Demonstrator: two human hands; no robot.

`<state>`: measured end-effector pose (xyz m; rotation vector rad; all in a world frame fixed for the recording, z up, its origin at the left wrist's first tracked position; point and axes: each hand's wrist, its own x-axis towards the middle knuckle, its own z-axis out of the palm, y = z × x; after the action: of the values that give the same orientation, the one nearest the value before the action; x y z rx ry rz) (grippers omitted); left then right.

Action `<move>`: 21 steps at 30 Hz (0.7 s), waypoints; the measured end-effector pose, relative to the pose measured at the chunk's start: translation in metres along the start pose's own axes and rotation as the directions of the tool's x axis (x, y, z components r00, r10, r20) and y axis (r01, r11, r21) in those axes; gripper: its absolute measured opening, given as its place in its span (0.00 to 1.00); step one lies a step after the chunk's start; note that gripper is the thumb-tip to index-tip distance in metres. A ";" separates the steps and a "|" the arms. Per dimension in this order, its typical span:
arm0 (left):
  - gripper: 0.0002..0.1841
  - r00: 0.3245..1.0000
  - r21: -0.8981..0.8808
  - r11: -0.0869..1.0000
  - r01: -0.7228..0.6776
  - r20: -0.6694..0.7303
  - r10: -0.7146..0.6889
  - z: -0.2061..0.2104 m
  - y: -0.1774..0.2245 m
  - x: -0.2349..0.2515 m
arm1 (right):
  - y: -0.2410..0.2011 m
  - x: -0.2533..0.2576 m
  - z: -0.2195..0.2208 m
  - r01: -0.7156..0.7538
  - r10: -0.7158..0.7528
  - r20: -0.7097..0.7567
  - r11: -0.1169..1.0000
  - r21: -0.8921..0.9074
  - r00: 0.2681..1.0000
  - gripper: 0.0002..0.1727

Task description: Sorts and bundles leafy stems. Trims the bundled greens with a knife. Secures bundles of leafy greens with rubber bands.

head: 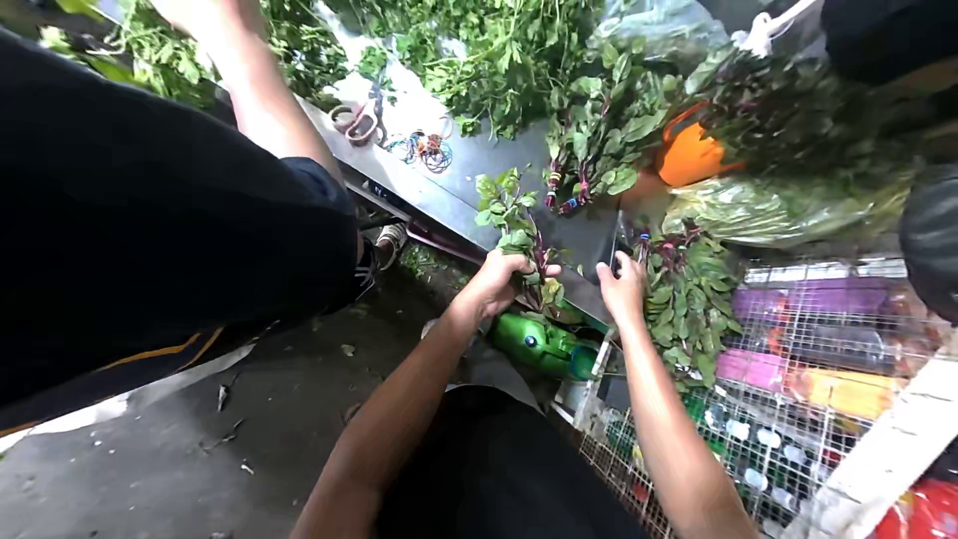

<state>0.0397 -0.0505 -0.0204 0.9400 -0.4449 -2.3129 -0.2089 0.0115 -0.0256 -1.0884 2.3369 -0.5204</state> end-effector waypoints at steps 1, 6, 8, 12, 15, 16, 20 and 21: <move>0.23 1.000 0.002 1.000 0.002 0.003 -0.002 0.002 0.001 0.003 | -0.010 -0.022 -0.005 0.044 -0.068 0.132 0.984 0.172 0.989 0.30; 0.18 0.999 0.142 0.990 -0.009 0.037 0.003 0.016 0.012 0.025 | -0.048 -0.089 0.023 -0.278 -0.131 0.467 0.654 0.704 0.874 0.15; 0.27 0.997 0.190 0.981 0.033 -0.074 -0.020 -0.001 -0.006 0.037 | -0.046 -0.081 0.046 -0.428 0.070 0.460 0.508 0.747 0.885 0.12; 0.22 0.971 0.254 0.952 0.173 -0.204 -0.122 -0.018 -0.045 0.031 | -0.029 -0.064 0.069 -0.532 0.186 0.499 0.324 0.782 0.846 0.16; 0.15 0.973 0.307 0.937 0.166 -0.206 -0.104 -0.017 -0.058 0.028 | -0.020 -0.067 0.066 -0.493 0.071 0.504 0.357 0.793 0.861 0.14; 0.14 0.976 0.305 0.941 0.145 -0.198 -0.087 -0.017 -0.060 0.031 | -0.018 -0.067 0.065 -0.481 0.041 0.504 0.378 0.791 0.863 0.13; 0.10 0.986 0.365 0.928 0.071 -0.166 -0.010 -0.022 -0.062 0.038 | -0.019 -0.066 0.072 -0.471 0.094 0.491 0.482 0.739 0.866 0.15; 0.09 0.987 0.382 0.922 0.064 -0.161 -0.001 -0.023 -0.061 0.038 | -0.020 -0.064 0.074 -0.469 0.125 0.475 0.503 0.726 0.871 0.14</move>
<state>0.0102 -0.0299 -0.0861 1.3162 -0.8443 -2.1973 -0.1181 0.0407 -0.0561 -0.2452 1.5403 -1.0357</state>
